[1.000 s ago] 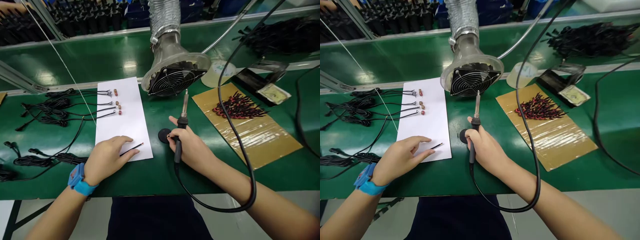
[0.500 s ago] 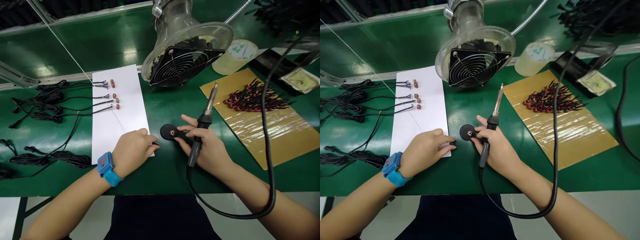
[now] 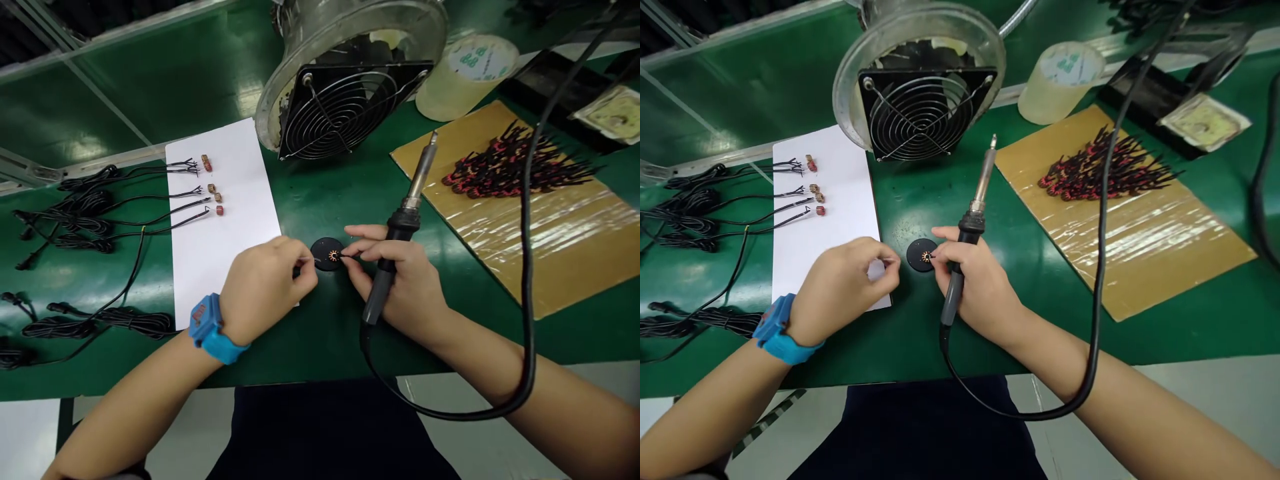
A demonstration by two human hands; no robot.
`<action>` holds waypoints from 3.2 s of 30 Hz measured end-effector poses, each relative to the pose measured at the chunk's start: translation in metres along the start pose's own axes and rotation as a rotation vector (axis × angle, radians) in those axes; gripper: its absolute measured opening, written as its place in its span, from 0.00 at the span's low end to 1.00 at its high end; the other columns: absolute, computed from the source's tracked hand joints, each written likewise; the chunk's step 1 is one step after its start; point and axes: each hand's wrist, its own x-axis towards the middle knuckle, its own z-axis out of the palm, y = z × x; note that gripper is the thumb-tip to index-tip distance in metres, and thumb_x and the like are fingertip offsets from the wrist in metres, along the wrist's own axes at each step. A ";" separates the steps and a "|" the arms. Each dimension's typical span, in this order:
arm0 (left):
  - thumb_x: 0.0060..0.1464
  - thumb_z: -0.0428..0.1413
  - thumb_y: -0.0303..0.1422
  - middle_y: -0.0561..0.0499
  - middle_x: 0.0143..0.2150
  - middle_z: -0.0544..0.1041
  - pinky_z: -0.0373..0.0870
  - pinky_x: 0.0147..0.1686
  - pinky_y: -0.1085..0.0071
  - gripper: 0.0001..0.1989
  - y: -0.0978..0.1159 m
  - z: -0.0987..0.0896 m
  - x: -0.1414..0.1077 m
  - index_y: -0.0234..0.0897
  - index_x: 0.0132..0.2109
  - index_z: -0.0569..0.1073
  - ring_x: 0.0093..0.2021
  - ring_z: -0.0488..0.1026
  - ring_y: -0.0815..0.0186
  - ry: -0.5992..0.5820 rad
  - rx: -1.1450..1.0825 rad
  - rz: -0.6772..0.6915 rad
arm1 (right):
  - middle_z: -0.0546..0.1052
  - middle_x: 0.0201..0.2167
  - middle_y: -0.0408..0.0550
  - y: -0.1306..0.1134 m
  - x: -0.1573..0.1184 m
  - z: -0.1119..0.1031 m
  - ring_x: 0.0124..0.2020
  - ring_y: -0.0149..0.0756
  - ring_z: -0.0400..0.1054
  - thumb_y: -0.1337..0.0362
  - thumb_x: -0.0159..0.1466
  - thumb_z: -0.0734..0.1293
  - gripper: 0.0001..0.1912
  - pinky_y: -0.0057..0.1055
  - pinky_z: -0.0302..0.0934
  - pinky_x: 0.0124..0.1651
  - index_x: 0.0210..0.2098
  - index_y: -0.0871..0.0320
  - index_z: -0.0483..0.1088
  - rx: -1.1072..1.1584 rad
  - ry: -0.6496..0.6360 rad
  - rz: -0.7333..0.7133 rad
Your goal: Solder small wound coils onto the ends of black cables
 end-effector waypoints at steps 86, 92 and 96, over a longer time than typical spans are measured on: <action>0.53 0.54 0.44 0.57 0.14 0.63 0.52 0.16 0.74 0.18 -0.003 0.011 0.024 0.36 0.23 0.71 0.16 0.57 0.73 -0.225 -0.475 -0.285 | 0.72 0.34 0.44 0.009 -0.007 -0.005 0.34 0.34 0.71 0.73 0.56 0.66 0.16 0.31 0.67 0.34 0.39 0.53 0.58 -0.069 0.070 0.012; 0.53 0.55 0.41 0.54 0.20 0.71 0.58 0.20 0.74 0.15 -0.006 0.013 0.023 0.35 0.27 0.73 0.20 0.63 0.71 -0.214 -0.516 -0.251 | 0.73 0.34 0.43 0.007 -0.005 -0.004 0.34 0.31 0.71 0.72 0.57 0.66 0.15 0.31 0.68 0.36 0.39 0.53 0.58 -0.029 0.093 -0.014; 0.53 0.56 0.40 0.53 0.22 0.73 0.58 0.22 0.74 0.13 -0.006 0.014 0.021 0.36 0.28 0.75 0.23 0.66 0.70 -0.199 -0.532 -0.252 | 0.73 0.32 0.41 0.005 -0.003 -0.003 0.32 0.30 0.71 0.73 0.58 0.66 0.13 0.30 0.68 0.34 0.37 0.52 0.59 -0.039 0.094 -0.057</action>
